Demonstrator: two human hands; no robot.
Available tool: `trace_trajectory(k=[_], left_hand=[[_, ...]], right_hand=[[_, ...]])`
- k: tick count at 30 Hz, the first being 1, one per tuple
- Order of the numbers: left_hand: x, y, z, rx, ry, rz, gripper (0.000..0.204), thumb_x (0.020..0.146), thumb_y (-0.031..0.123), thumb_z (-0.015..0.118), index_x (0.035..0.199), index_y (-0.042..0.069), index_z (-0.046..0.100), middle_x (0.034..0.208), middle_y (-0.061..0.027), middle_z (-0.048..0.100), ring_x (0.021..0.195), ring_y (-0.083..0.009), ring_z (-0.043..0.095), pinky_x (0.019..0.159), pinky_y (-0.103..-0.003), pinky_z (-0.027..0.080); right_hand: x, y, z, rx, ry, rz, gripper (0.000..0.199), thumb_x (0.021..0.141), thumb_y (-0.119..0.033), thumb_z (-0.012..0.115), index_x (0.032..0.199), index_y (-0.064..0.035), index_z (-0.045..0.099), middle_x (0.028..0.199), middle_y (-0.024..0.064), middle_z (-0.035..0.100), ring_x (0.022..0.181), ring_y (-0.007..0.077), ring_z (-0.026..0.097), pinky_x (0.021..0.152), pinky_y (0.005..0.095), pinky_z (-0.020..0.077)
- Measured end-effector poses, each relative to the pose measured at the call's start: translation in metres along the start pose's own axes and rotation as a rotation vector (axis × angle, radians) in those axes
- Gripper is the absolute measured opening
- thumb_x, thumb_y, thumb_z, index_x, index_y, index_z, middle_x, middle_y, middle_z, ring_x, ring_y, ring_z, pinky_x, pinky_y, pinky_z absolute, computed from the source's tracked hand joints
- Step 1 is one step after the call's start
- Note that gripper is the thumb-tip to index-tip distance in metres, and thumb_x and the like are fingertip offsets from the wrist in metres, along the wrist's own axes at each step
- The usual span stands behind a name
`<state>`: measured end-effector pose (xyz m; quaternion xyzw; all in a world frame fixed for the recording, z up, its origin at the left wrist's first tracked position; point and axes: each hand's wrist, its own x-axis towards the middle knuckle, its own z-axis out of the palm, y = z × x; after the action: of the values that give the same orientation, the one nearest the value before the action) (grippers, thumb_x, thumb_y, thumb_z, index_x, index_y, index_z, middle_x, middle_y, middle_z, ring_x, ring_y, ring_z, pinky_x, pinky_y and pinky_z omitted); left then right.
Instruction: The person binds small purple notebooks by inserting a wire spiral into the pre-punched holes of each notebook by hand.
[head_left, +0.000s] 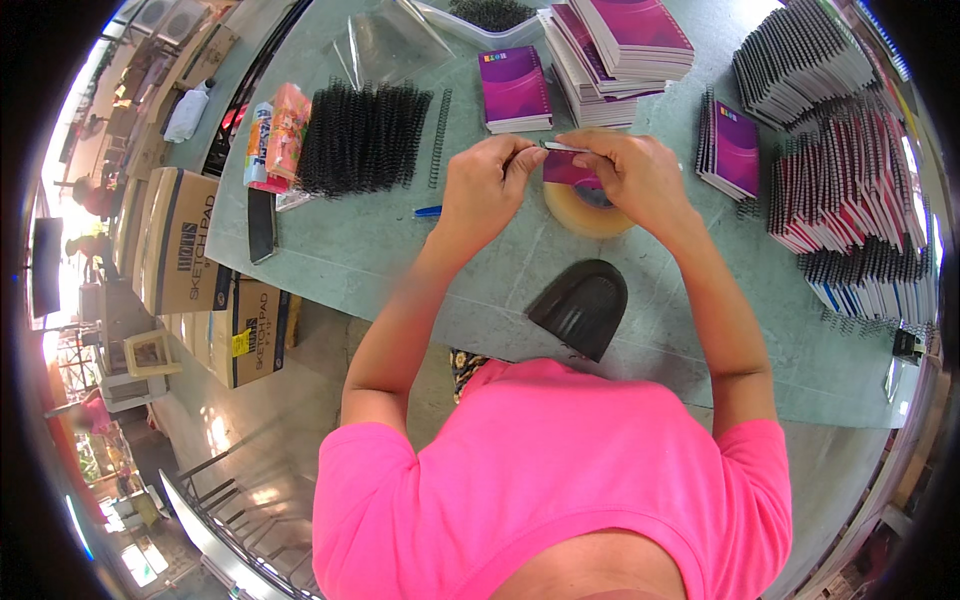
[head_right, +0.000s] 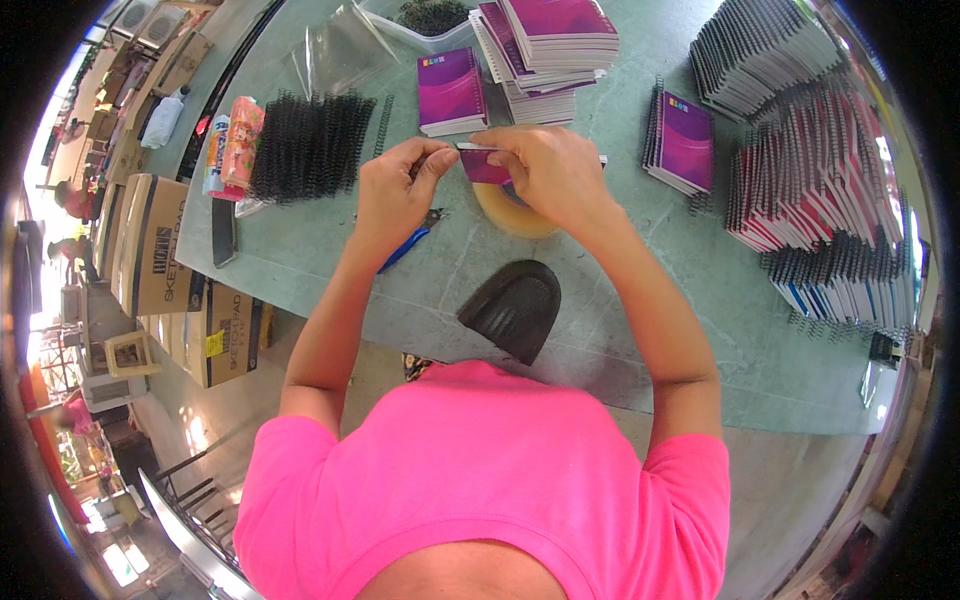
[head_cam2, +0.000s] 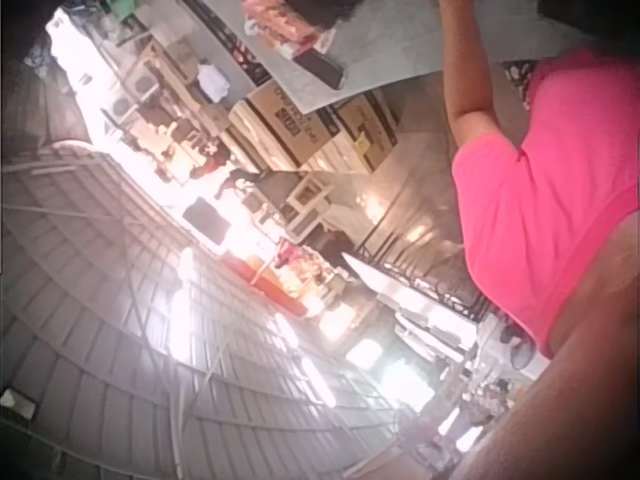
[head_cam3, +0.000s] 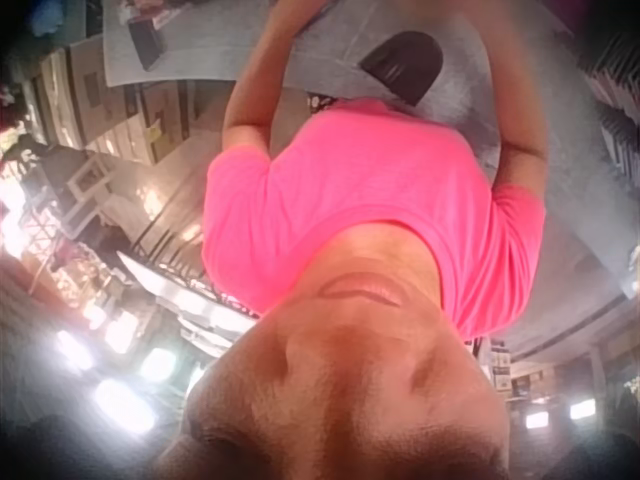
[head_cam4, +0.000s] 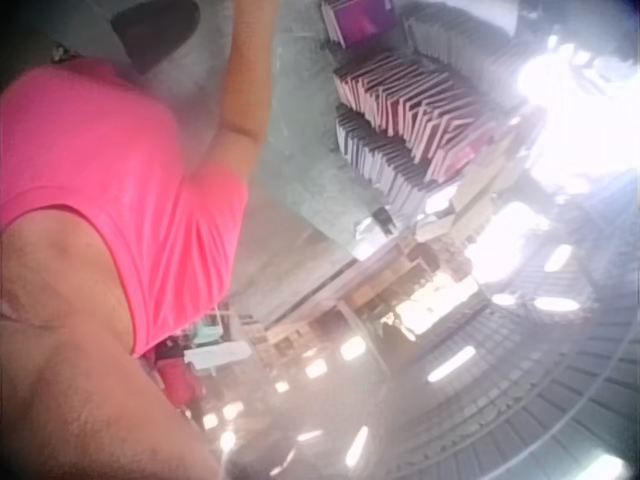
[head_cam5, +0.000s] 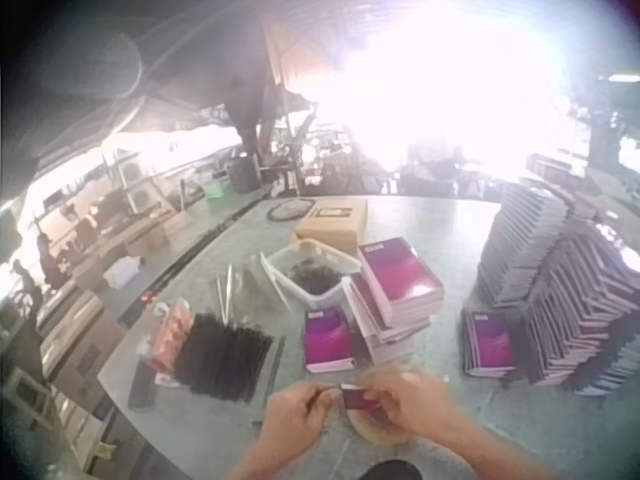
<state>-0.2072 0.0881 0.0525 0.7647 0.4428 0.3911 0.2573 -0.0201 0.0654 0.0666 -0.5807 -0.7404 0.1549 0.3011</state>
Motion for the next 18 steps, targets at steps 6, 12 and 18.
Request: trace_trajectory(k=[6, 12, 18], left_hand=[[0.007, 0.001, -0.003, 0.006, -0.087, -0.160, 0.025, 0.078, 0.019, 0.067, 0.096, 0.004, 0.060, 0.071, -0.0111, 0.060, 0.062, -0.0202, 0.057, 0.059, -0.032, 0.044], [-0.001, 0.006, -0.013, 0.035, -0.019, 0.033, 0.026, 0.079, 0.019, 0.067, 0.099, 0.004, 0.060, 0.069, -0.0040, 0.058, 0.058, -0.0147, 0.052, 0.058, -0.027, 0.043], [-0.006, 0.004, -0.027, 0.032, -0.095, -0.123, 0.029, 0.080, 0.026, 0.065, 0.099, 0.005, 0.061, 0.066, -0.0045, 0.055, 0.066, -0.0140, 0.051, 0.061, -0.028, 0.042]], right_hand=[[0.000, -0.002, 0.006, -0.025, 0.082, -0.147, 0.012, 0.077, -0.016, 0.062, 0.088, -0.0141, 0.067, 0.076, 0.0084, 0.065, 0.071, 0.0287, 0.062, 0.060, 0.0389, 0.0476], [0.002, -0.011, 0.012, -0.063, 0.074, -0.178, 0.012, 0.078, -0.020, 0.062, 0.089, -0.0150, 0.063, 0.077, 0.0060, 0.065, 0.071, 0.0278, 0.062, 0.059, 0.0382, 0.0476], [0.006, 0.001, 0.018, 0.018, 0.118, -0.225, 0.017, 0.081, -0.025, 0.061, 0.095, -0.0164, 0.060, 0.074, 0.0047, 0.065, 0.066, 0.0285, 0.062, 0.056, 0.0384, 0.0464]])
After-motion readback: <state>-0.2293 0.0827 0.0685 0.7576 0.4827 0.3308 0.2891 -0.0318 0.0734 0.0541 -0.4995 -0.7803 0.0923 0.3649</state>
